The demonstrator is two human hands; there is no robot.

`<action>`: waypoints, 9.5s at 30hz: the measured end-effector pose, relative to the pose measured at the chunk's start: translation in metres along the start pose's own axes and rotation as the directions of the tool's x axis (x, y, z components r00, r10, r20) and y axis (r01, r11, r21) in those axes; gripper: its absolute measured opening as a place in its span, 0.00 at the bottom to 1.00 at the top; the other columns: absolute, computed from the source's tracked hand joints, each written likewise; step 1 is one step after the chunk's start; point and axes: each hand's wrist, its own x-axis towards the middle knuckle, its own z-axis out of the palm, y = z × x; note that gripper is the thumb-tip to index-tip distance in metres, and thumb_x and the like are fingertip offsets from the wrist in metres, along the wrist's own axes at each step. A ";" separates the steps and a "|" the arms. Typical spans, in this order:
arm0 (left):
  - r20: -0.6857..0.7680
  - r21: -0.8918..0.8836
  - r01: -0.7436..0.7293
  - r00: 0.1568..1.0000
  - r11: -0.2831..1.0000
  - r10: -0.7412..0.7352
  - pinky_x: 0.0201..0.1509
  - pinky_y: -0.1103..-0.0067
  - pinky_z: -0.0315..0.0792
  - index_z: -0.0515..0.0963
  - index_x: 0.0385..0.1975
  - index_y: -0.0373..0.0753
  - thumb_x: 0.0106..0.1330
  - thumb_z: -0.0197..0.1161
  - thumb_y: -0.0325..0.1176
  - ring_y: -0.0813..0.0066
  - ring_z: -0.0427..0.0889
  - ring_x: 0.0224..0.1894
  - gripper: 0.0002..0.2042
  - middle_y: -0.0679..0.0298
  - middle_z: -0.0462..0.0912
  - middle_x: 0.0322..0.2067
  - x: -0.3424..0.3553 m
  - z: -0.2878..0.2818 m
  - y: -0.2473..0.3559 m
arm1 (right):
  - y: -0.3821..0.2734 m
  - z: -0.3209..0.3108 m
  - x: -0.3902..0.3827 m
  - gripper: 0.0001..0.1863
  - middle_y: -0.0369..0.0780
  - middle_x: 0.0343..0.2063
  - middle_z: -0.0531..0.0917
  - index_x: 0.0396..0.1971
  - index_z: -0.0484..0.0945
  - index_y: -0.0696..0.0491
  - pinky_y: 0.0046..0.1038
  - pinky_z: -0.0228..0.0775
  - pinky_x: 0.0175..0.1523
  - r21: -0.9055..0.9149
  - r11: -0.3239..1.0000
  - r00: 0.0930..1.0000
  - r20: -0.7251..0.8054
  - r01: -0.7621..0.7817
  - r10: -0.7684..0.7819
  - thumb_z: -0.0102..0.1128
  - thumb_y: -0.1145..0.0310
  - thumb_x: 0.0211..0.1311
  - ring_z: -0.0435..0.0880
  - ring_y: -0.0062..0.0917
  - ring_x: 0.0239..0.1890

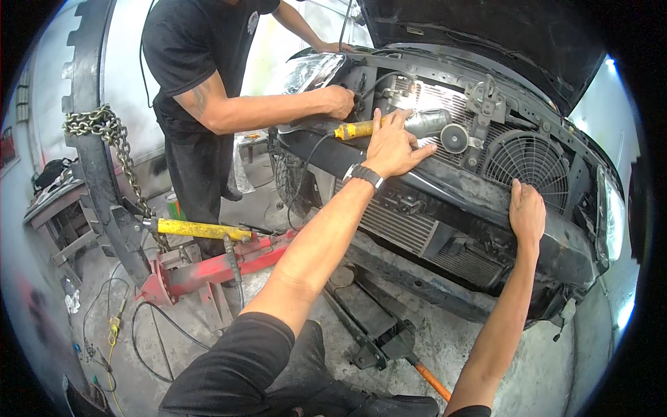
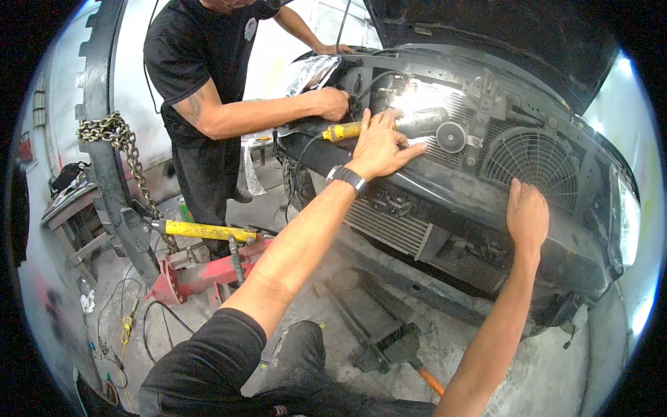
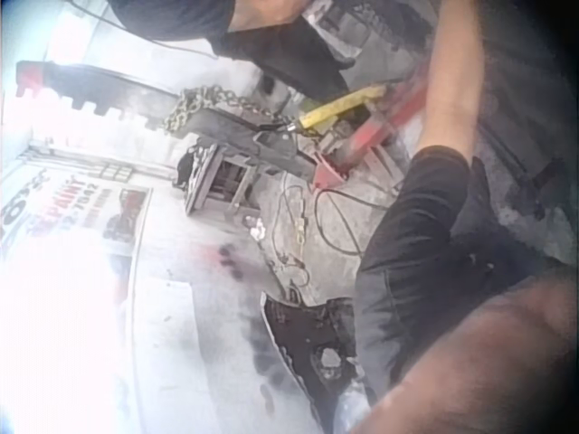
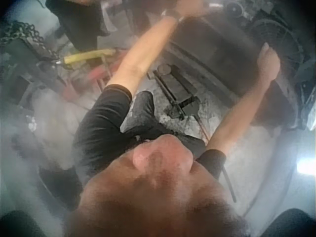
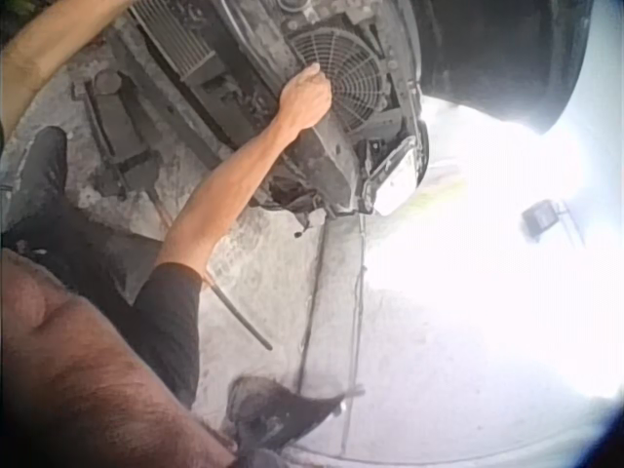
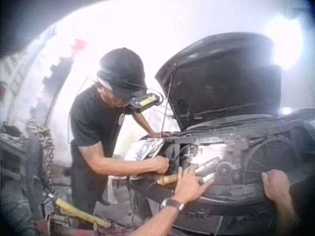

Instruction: The person holds and aligns the front bumper bar of a car while an assistant heats and shapes the frame, then assists with adjusting the headlight assembly.

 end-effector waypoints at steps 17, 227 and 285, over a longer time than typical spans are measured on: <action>0.012 0.020 -0.012 1.000 1.000 0.012 0.73 0.51 0.36 0.87 0.23 0.40 0.58 0.62 0.59 0.55 0.59 0.67 0.25 0.51 0.68 0.61 0.001 -0.001 0.001 | 0.005 0.007 0.000 0.22 0.54 0.29 0.80 0.23 0.76 0.61 0.47 0.67 0.42 -0.008 1.000 0.998 -0.055 0.025 -0.025 0.47 0.59 0.70 0.78 0.52 0.36; -0.064 -0.018 -0.014 0.998 1.000 0.013 0.74 0.54 0.40 0.88 0.25 0.42 0.59 0.58 0.60 0.55 0.59 0.67 0.25 0.51 0.69 0.60 -0.003 0.007 -0.007 | -0.001 0.002 0.003 0.25 0.56 0.33 0.81 0.32 0.79 0.60 0.47 0.67 0.44 -0.033 0.999 0.999 0.021 -0.025 0.026 0.43 0.53 0.71 0.78 0.54 0.40; 0.001 -0.013 0.003 1.000 1.000 -0.003 0.73 0.54 0.41 0.87 0.25 0.40 0.60 0.59 0.59 0.55 0.59 0.68 0.25 0.52 0.67 0.62 -0.003 -0.002 -0.001 | -0.003 0.001 -0.002 0.21 0.55 0.29 0.80 0.24 0.77 0.61 0.47 0.67 0.41 -0.031 0.998 0.997 -0.056 0.053 -0.054 0.46 0.60 0.70 0.79 0.52 0.35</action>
